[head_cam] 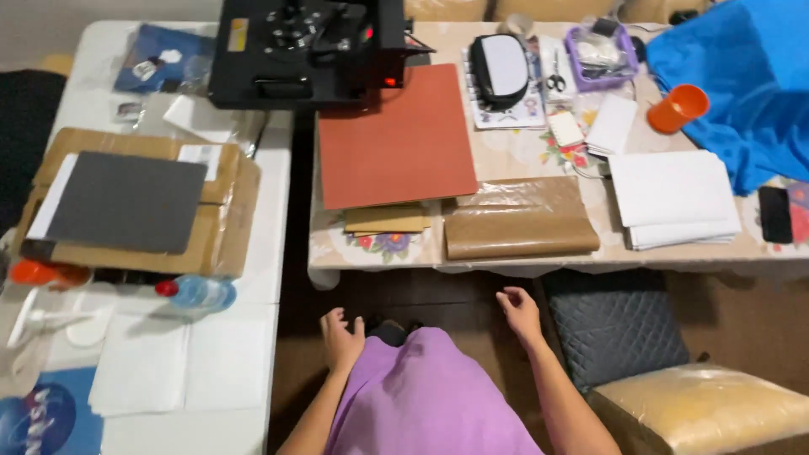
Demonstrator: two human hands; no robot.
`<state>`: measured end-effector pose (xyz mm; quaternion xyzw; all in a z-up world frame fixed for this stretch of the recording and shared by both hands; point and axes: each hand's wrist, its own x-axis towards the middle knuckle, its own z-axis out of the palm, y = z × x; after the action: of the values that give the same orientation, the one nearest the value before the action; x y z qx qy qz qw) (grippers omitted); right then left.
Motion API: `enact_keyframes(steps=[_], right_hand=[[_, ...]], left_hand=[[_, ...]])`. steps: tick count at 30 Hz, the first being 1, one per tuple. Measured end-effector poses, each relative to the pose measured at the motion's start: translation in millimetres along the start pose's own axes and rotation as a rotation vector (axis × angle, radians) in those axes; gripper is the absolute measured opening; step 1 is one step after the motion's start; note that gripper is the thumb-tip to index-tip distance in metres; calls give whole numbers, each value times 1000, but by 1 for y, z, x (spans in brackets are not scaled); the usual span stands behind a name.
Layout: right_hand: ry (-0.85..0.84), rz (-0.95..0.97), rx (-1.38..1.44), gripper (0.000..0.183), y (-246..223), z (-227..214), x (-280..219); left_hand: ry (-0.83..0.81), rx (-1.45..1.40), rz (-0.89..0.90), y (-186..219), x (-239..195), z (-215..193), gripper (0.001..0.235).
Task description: Using a heat press machine to transfer a design onto a small pouch, then recording or checking details in a notebook.
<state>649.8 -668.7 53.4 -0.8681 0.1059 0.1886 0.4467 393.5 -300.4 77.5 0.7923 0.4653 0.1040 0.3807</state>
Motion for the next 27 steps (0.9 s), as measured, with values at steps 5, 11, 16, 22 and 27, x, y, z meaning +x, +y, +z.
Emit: enact_keyframes(steps=[5, 11, 16, 22, 27], right_hand=[[74, -3, 199, 48, -42, -14, 25], [155, 22, 214, 40, -37, -34, 73], [263, 74, 238, 36, -43, -61, 94], [364, 121, 434, 34, -33, -94, 120], [396, 116, 486, 36, -17, -136, 163]], left_hand=[[-404, 19, 232, 78, 57, 60, 40], [-492, 39, 406, 117, 107, 128, 29], [-565, 11, 438, 177, 120, 139, 25], [-739, 22, 523, 233, 131, 164, 21], [-771, -19, 452, 286, 135, 223, 24]])
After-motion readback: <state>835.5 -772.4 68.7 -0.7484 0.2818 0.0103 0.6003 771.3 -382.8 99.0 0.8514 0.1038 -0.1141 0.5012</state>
